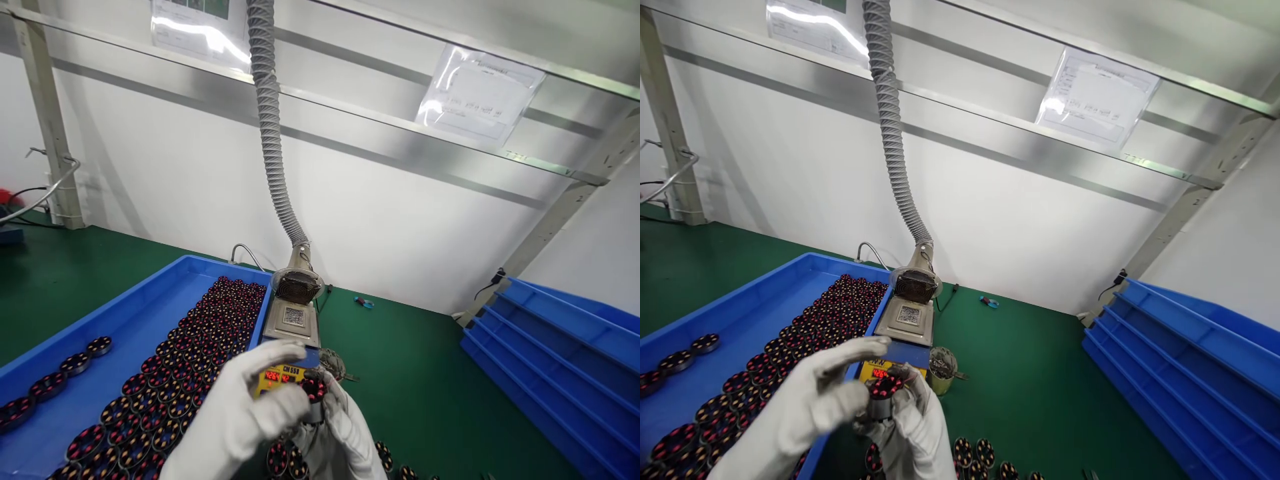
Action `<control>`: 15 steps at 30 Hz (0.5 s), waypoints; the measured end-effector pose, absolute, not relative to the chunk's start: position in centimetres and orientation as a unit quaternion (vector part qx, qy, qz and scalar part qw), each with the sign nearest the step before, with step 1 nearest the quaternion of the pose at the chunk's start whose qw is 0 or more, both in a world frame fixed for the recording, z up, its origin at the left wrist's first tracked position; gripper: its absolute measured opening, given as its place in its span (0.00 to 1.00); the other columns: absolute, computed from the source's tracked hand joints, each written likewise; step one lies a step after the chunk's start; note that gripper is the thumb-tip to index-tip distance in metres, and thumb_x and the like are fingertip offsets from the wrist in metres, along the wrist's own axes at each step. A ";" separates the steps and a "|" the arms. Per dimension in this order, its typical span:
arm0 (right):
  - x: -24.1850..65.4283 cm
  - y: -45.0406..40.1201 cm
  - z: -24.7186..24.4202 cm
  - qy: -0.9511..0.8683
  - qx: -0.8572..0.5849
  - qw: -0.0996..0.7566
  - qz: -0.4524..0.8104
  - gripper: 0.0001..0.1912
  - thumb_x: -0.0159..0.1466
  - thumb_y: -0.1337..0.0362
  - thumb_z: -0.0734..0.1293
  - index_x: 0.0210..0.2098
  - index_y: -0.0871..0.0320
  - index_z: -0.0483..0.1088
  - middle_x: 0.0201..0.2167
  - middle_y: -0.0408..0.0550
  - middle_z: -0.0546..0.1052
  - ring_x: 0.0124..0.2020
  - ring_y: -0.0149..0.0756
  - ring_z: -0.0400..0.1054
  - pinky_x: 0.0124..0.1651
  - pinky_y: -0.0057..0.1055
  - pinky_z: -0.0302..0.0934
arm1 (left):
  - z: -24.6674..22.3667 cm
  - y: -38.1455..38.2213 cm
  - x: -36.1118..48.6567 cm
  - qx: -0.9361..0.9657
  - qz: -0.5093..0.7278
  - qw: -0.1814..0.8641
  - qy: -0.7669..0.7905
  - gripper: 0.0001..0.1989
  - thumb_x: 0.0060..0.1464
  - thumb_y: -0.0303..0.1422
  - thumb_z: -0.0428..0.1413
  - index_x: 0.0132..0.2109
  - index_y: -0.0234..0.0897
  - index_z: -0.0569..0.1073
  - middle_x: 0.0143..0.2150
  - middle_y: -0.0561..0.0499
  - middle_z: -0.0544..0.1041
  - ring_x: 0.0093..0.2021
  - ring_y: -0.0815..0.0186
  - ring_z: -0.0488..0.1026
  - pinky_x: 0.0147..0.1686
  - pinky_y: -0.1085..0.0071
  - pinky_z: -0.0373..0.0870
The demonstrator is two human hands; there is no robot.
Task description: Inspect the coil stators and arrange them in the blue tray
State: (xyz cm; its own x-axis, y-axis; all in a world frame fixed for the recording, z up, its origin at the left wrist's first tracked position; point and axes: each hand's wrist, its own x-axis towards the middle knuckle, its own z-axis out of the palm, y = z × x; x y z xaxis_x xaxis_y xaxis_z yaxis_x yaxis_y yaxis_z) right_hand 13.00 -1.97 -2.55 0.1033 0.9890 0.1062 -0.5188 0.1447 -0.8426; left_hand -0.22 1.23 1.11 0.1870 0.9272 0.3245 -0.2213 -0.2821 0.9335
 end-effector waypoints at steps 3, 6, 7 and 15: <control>13.0 -1.9 -2.5 -0.353 -0.328 0.663 0.573 0.14 0.48 0.60 0.75 0.33 0.57 0.76 0.35 0.51 0.79 0.40 0.41 0.73 0.47 0.38 0.65 | 1.2 0.7 0.1 0.632 0.538 0.495 0.256 0.07 0.40 0.25 0.59 0.27 0.42 0.80 0.34 0.51 0.82 0.36 0.62 0.78 0.37 0.74 0.75; 12.8 -2.3 -2.3 -0.330 -0.301 0.631 0.635 0.18 0.47 0.55 0.75 0.36 0.55 0.75 0.34 0.51 0.79 0.35 0.41 0.74 0.40 0.39 0.68 | 1.2 0.6 0.2 0.586 0.593 0.484 0.266 0.06 0.41 0.26 0.58 0.23 0.40 0.79 0.29 0.51 0.81 0.34 0.63 0.78 0.35 0.77 0.75; 12.8 -2.5 -2.2 -0.319 -0.289 0.618 0.657 0.20 0.47 0.52 0.74 0.37 0.54 0.75 0.33 0.50 0.79 0.33 0.40 0.74 0.38 0.39 0.68 | 1.1 0.6 0.0 0.562 0.610 0.481 0.285 0.05 0.42 0.27 0.59 0.24 0.39 0.79 0.29 0.50 0.81 0.33 0.63 0.78 0.34 0.77 0.76; 13.2 -3.3 -2.4 -0.309 -0.278 0.617 0.669 0.19 0.51 0.46 0.69 0.34 0.53 0.75 0.40 0.51 0.79 0.45 0.47 0.71 0.46 0.44 0.66 | 0.9 0.2 -0.7 0.730 0.520 0.363 0.254 0.27 0.35 0.21 0.60 0.46 0.49 0.75 0.47 0.53 0.78 0.45 0.58 0.75 0.47 0.65 0.73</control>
State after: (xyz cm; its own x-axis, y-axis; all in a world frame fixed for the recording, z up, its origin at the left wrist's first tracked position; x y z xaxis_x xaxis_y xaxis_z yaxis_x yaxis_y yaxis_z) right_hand 13.20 -3.31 -2.36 -0.0856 0.9963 0.0094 -0.6534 -0.0490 -0.7554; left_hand -0.67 0.17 0.89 0.3292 0.7491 0.5749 -0.0072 -0.6069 0.7948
